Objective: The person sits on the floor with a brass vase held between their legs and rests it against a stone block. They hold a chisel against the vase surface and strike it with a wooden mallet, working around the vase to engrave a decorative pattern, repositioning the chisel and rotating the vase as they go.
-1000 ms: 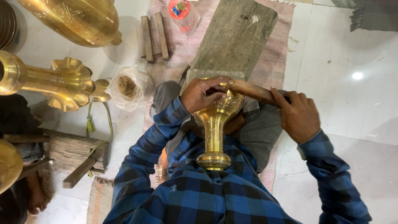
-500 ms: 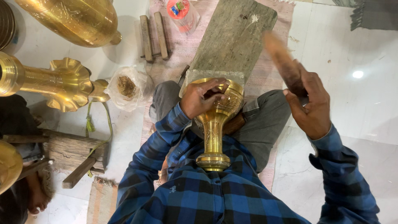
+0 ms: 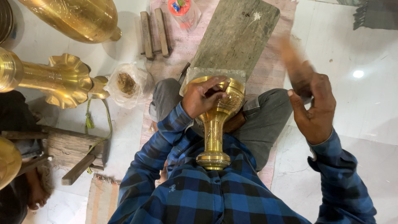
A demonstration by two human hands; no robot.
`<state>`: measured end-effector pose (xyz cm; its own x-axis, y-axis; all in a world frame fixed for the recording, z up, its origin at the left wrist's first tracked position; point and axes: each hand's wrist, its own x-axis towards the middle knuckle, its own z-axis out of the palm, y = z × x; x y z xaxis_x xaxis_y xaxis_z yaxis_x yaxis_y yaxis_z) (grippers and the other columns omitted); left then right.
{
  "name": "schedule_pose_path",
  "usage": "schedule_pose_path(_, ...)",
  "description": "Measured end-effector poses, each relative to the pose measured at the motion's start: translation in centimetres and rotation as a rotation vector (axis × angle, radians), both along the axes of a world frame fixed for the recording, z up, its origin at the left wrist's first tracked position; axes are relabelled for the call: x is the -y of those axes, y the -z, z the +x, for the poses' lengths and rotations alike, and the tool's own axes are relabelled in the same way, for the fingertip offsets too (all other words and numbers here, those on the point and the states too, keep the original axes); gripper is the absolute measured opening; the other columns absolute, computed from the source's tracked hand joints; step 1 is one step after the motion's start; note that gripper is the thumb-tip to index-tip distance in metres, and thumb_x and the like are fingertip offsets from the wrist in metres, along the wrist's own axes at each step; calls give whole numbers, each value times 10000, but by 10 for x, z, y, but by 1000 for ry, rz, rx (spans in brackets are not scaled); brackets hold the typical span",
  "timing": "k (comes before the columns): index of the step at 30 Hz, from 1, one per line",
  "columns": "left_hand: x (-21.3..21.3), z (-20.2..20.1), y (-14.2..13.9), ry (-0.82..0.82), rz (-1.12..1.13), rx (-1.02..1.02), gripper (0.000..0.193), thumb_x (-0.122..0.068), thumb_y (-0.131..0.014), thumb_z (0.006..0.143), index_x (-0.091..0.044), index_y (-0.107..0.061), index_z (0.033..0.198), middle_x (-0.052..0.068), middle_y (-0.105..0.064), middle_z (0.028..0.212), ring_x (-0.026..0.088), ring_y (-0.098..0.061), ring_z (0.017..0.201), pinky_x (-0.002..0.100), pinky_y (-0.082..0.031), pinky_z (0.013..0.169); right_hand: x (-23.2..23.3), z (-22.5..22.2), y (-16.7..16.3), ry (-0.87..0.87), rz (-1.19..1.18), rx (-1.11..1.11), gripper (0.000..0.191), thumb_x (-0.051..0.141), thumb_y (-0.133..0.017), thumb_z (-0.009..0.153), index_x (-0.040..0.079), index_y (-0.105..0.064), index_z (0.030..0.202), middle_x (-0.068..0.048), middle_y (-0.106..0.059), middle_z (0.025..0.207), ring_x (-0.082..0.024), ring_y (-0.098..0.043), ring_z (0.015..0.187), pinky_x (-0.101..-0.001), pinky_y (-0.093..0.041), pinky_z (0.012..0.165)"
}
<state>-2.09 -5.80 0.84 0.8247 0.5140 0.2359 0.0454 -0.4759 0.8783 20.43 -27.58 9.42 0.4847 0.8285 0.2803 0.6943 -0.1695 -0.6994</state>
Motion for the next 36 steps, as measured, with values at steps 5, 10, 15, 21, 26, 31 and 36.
schedule_pose_path(5, 4, -5, 9, -62, -14, 135, 266, -40, -814, 943, -70, -698, 1181, 134, -773, 1116, 196, -784, 965, 312, -662, 828, 5, -2, 17, 3, -291, 664, 607, -30, -669, 962, 213, -651, 1519, -117, -651, 1184, -281, -583, 1043, -432, -443, 926)
schedule_pose_path(10, 8, -10, 18, -315, -401, 380, 391, -2, -746, 961, -48, -557, 1300, 121, -749, 1026, 181, -768, 974, 317, -694, 824, 5, 5, 28, -133, -345, 492, 606, 14, -679, 925, 192, -634, 1502, -142, -640, 1126, -295, -570, 964, -412, -463, 839)
schedule_pose_path(15, 24, -13, 23, -450, -611, 372, 449, -3, -741, 928, -37, -503, 1307, 128, -759, 961, 144, -739, 915, 278, -655, 797, -11, 9, 26, -189, -389, 560, 621, 15, -653, 918, 196, -637, 1512, -127, -643, 1116, -294, -576, 953, -426, -457, 816)
schedule_pose_path(21, 45, -6, 29, -560, -559, 390, 334, 38, -767, 953, 43, -566, 1219, 150, -740, 1015, 161, -721, 957, 285, -622, 853, -30, 17, 2, -249, -421, 698, 662, -19, -630, 872, 224, -662, 1487, -124, -637, 1135, -309, -569, 972, -478, -442, 835)
schedule_pose_path(26, 62, 0, 27, -677, -417, 385, 259, 27, -757, 965, 39, -595, 1166, 132, -764, 1018, 144, -744, 962, 276, -630, 862, -44, 21, -17, -322, -419, 989, 596, 43, -645, 904, 265, -689, 1455, -87, -642, 1125, -282, -579, 1015, -488, -435, 913)
schedule_pose_path(31, 56, -1, 25, -641, -330, 327, 329, 36, -760, 944, 44, -610, 1237, 144, -759, 1070, 164, -749, 991, 301, -637, 872, -60, 21, -42, -413, -444, 1105, 516, 70, -645, 997, 262, -704, 1473, -70, -632, 1042, -261, -555, 960, -447, -426, 907)
schedule_pose_path(36, 48, 0, 29, -594, -254, 340, 434, 47, -748, 936, 32, -570, 1331, 175, -720, 1205, 198, -763, 984, 315, -663, 857, -80, 14, -72, -362, -333, 1182, 469, 105, -639, 955, 244, -720, 1396, -70, -651, 1045, -226, -556, 940, -418, -420, 869)
